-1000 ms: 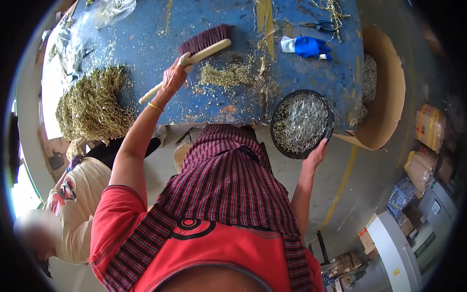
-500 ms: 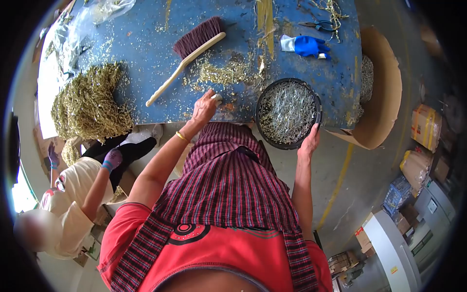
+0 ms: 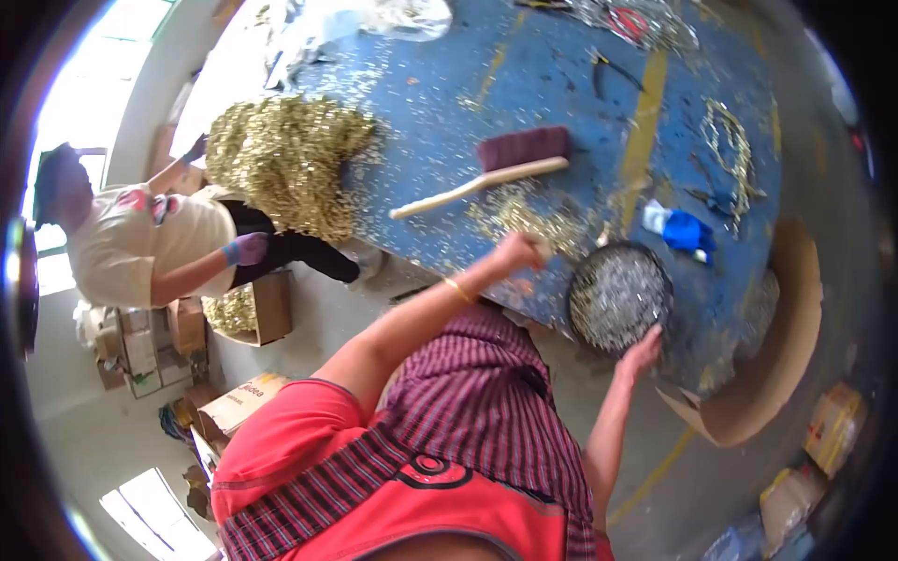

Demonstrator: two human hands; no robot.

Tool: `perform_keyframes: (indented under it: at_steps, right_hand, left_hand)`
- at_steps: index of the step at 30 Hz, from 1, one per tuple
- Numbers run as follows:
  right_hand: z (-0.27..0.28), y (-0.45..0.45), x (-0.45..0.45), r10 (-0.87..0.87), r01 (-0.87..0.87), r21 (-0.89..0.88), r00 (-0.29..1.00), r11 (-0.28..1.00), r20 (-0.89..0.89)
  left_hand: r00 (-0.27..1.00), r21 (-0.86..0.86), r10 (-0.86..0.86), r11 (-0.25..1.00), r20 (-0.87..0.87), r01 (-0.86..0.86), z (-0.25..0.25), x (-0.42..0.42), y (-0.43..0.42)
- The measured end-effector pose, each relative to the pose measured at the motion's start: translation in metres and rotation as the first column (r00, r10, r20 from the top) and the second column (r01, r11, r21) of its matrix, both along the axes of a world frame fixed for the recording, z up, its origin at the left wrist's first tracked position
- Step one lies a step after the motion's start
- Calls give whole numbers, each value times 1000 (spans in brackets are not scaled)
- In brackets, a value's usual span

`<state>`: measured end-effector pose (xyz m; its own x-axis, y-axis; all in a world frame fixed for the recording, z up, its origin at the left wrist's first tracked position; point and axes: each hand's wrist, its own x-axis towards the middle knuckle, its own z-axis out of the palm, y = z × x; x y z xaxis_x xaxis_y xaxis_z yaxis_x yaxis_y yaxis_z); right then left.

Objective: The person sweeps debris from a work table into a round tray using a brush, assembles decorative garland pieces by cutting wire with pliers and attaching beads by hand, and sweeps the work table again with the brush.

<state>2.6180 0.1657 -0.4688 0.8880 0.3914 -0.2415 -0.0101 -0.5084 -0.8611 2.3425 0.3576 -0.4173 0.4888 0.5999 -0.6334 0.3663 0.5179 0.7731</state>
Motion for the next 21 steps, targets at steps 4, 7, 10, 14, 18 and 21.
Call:
perform_keyframes:
  at_steps: [4,7,10,14,18,21]
  right_hand:
    - [-14,14,2,44,-44,28,999,999,19]
    - [-9,26,-5,9,-8,-74,1000,997,7]
    - [0,34,-8,40,-24,-171,995,985,95]
    - [-12,32,-4,37,-17,-166,993,986,114]
    - [-23,28,0,-2,8,-116,999,993,50]
    - [-17,29,10,92,-75,-306,995,949,42]
  left_hand:
    - [418,-589,651,757,634,-284,28,-35,12]
    - [270,-669,683,727,679,-155,45,-58,25]
    - [272,-636,665,746,696,-195,59,-65,35]
    - [288,-689,723,688,628,-227,61,-71,45]
    - [319,-704,742,666,590,-247,60,-78,54]
    - [301,-731,761,643,575,-229,56,-83,62]
